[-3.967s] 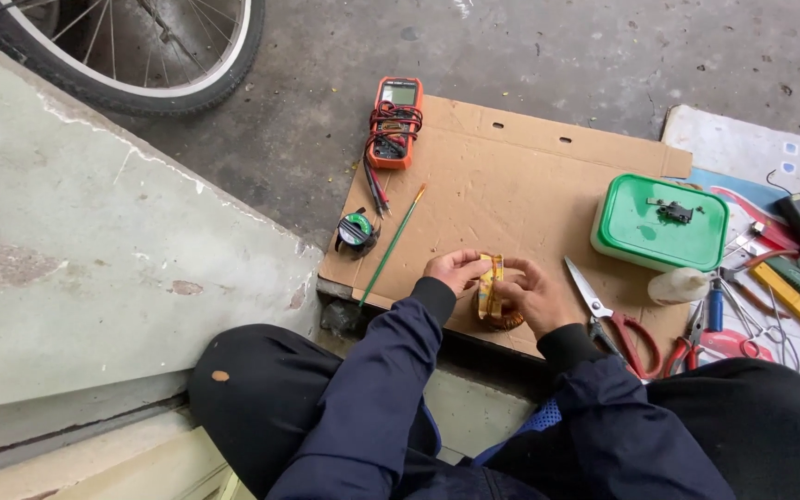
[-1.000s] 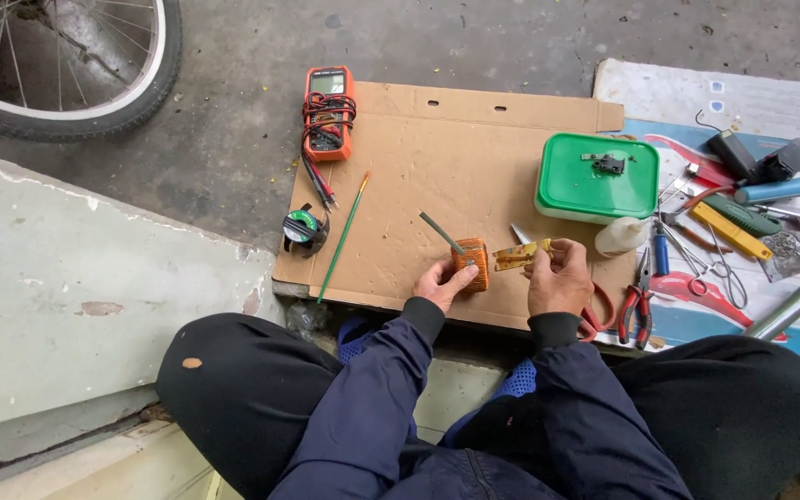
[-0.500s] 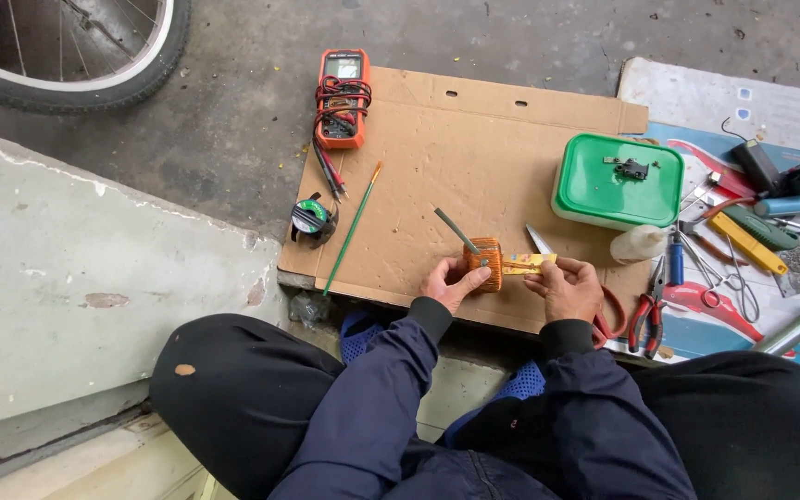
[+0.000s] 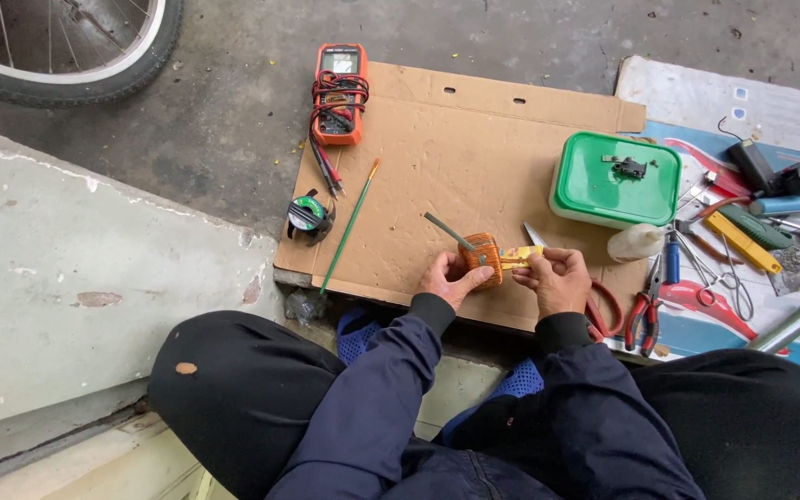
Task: Applying yellow insulation tape to a copper wire toroid coil during an electronics repair task.
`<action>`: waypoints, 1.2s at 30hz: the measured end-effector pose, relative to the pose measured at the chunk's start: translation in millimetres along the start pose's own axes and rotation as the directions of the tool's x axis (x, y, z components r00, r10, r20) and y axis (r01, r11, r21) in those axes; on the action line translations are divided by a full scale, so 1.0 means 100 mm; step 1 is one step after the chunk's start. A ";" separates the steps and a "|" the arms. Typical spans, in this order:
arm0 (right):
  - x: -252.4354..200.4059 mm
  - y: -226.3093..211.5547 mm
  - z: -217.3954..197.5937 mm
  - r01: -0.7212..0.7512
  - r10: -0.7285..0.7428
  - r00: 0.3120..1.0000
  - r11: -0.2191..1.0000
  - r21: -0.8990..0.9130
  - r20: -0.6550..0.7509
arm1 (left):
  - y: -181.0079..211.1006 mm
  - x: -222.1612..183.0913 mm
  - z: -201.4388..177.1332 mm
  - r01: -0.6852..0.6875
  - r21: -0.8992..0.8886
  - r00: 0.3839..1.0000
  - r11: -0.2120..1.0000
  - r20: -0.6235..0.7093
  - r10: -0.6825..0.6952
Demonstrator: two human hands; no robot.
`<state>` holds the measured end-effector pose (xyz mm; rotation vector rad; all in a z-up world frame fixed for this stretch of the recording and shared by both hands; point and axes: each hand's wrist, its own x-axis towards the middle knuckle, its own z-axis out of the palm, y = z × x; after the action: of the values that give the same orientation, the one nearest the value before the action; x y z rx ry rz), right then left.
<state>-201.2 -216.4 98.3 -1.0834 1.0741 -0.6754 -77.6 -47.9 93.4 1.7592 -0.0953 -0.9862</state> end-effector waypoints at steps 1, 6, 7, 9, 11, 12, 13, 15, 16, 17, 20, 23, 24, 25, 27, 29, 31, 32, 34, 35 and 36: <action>0.03 0.01 0.00 0.001 0.000 1.000 1.000 -0.010 0.023 | 0.03 0.00 0.00 0.004 0.015 1.000 1.000 -0.004 -0.004; 0.07 0.04 0.10 -0.022 0.024 0.998 0.999 -0.042 0.066 | 0.07 -0.01 0.00 0.008 0.036 1.000 0.999 -0.020 -0.007; 0.03 0.02 0.13 -0.018 0.023 0.996 0.998 -0.055 0.085 | 0.11 -0.02 -0.01 0.018 0.096 1.000 0.995 -0.016 -0.017; 0.05 0.00 0.17 -0.024 0.029 0.996 0.998 -0.056 0.090 | 0.07 0.03 0.00 0.019 0.095 1.000 0.995 -0.010 -0.019; 0.09 0.04 0.14 -0.026 0.030 0.996 0.998 -0.056 0.088 | 0.06 0.06 0.02 0.017 0.096 1.000 0.995 0.003 -0.017; 0.12 0.08 0.12 -0.044 0.048 0.995 0.998 -0.050 0.087 | 0.06 0.07 0.03 0.025 0.114 1.000 0.993 0.008 -0.026; 0.14 0.15 0.11 -0.065 0.069 0.994 0.997 -0.045 0.088 | 0.05 0.07 0.01 0.036 0.132 0.999 0.991 0.009 -0.037; 0.16 0.19 0.10 -0.071 0.076 0.993 0.996 -0.056 0.090 | 0.08 0.04 0.01 0.029 0.097 1.000 0.995 0.008 -0.030; 0.17 0.21 0.09 -0.075 0.081 0.992 0.995 -0.066 0.093 | 0.09 0.02 0.01 0.020 0.062 1.000 0.998 0.005 -0.021; 0.15 0.21 0.11 -0.076 0.082 0.992 0.995 -0.067 0.094 | 0.07 0.02 0.01 0.021 0.062 1.000 0.998 0.003 -0.022; 0.11 0.20 0.16 -0.061 0.074 0.990 0.993 -0.102 0.120 | 0.01 0.04 0.02 0.004 0.079 1.000 0.997 0.021 -0.006; 0.09 0.20 0.18 -0.056 0.084 0.984 0.983 -0.174 0.159 | -0.05 0.07 0.04 0.003 0.056 1.000 0.998 0.013 -0.004; 0.10 0.21 0.18 -0.059 0.092 0.983 0.978 -0.200 0.159 | -0.05 0.07 0.04 -0.016 0.048 1.000 0.999 0.006 0.016; 0.10 0.21 0.17 -0.063 0.101 0.982 0.972 -0.227 0.159 | -0.06 0.06 0.04 -0.033 0.038 0.999 0.999 -0.001 0.033; 0.00 0.16 0.23 -0.079 0.118 0.983 0.964 -0.254 0.143 | -0.05 0.05 0.04 -0.042 0.050 0.999 0.998 -0.001 0.042; -0.03 0.15 0.26 -0.085 0.124 0.984 0.957 -0.278 0.128 | 0.03 0.01 0.02 -0.060 0.060 0.998 0.996 0.001 0.060; -0.02 0.24 0.26 -0.040 0.091 0.987 0.937 -0.346 0.132 | 0.13 -0.07 -0.02 -0.051 0.041 0.999 0.998 0.019 0.050; -0.05 0.18 0.27 -0.031 0.083 0.987 0.938 -0.345 0.136 | 0.12 -0.05 -0.02 -0.059 0.038 0.998 0.998 0.017 0.058; -0.14 0.07 0.28 0.023 0.052 0.984 0.915 -0.403 0.173 | 0.08 -0.02 -0.01 -0.064 0.008 0.998 0.998 0.015 0.064; -0.24 -0.01 0.29 0.033 0.043 0.983 0.913 -0.407 0.176 | -0.02 0.06 0.01 -0.071 0.000 0.997 0.997 0.015 0.071; -0.33 -0.08 0.30 0.080 0.028 0.977 0.869 -0.489 0.210 | -0.12 0.15 0.03 -0.049 -0.036 0.998 0.998 0.026 0.050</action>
<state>-184.6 -179.9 120.1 -1.5788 1.0746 -0.2920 -73.9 -52.3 74.8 1.7035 -0.1369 -0.9699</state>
